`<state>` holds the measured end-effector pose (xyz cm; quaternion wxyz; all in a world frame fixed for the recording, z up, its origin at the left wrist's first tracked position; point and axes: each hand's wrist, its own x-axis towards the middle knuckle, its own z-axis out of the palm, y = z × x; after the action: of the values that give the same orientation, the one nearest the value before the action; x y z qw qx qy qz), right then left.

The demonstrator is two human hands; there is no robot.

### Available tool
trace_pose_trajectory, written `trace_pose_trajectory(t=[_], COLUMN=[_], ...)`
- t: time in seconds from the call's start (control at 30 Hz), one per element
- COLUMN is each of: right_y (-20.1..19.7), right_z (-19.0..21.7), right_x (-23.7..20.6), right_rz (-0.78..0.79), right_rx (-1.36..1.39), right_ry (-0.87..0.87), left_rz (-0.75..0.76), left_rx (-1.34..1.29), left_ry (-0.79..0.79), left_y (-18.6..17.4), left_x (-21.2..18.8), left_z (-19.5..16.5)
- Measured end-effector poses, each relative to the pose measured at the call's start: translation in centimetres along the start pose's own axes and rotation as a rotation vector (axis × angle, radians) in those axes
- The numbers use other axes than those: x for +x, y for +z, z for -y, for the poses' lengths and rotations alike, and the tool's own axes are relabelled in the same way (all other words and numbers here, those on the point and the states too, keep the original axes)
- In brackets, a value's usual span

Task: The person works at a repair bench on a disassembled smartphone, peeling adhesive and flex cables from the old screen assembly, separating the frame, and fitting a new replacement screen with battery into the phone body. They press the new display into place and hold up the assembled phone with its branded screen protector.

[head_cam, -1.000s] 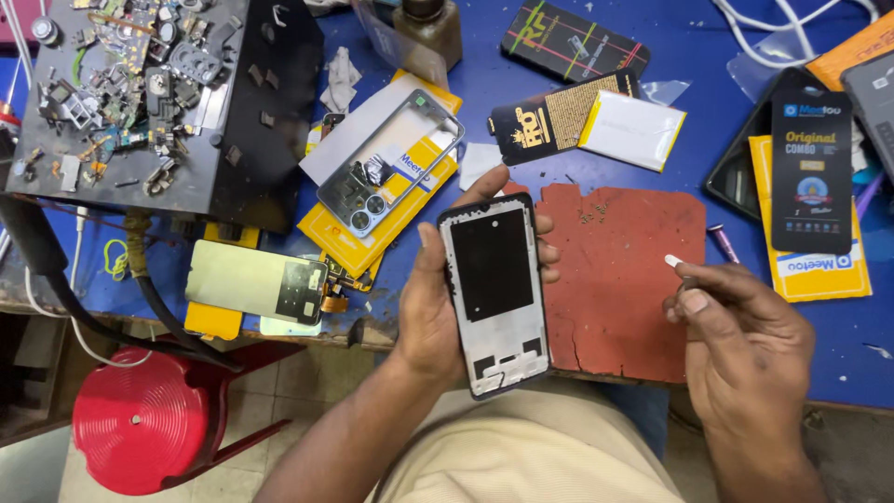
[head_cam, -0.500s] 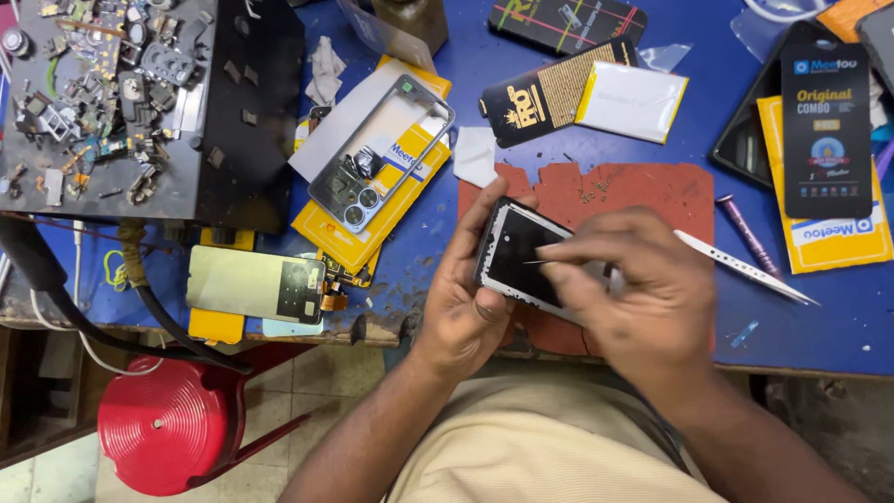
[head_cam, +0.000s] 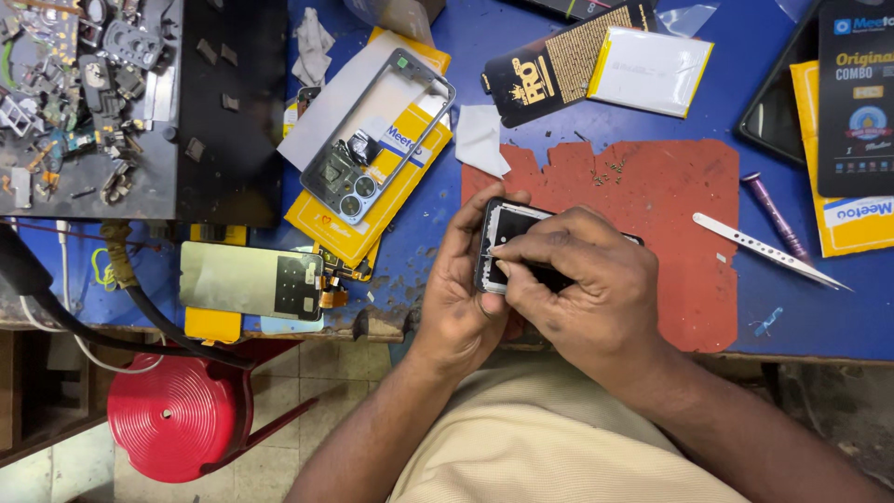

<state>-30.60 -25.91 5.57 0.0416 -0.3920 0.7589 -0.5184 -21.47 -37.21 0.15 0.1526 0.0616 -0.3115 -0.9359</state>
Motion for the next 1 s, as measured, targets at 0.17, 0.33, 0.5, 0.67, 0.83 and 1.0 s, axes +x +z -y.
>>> trace_pose_trajectory(t=[0.17, 0.33, 0.5, 0.67, 0.83, 1.0], right_y=[-0.1, -0.1, -0.2, -0.4, -0.8, -1.1], right_z=[-1.3, -2.7, -3.9, -4.9, -6.1, -7.4], right_x=[2.9, 5.8, 8.4, 10.9, 13.3, 15.4], right_rz=[-0.001, 0.007, 0.021, 0.073, 0.119, 0.141], right_rx=[-0.010, -0.029, -0.003, 0.028, 0.054, 0.058], right_ry=[0.001, -0.064, -0.096, -0.129, -0.131, -0.177], left_rz=[0.002, -0.003, -0.022, -0.036, -0.033, -0.030], left_rx=[-0.007, -0.009, -0.013, -0.015, -0.018, -0.010], left_ry=[-0.001, 0.003, -0.002, -0.005, -0.010, -0.006], left_y=[-0.4, -0.9, -1.3, -1.7, -2.0, -2.2], left_x=[3.2, 6.4, 9.5, 12.1, 14.5, 16.7], left_z=[-0.3, -0.7, -0.9, -1.5, -2.0, -2.4])
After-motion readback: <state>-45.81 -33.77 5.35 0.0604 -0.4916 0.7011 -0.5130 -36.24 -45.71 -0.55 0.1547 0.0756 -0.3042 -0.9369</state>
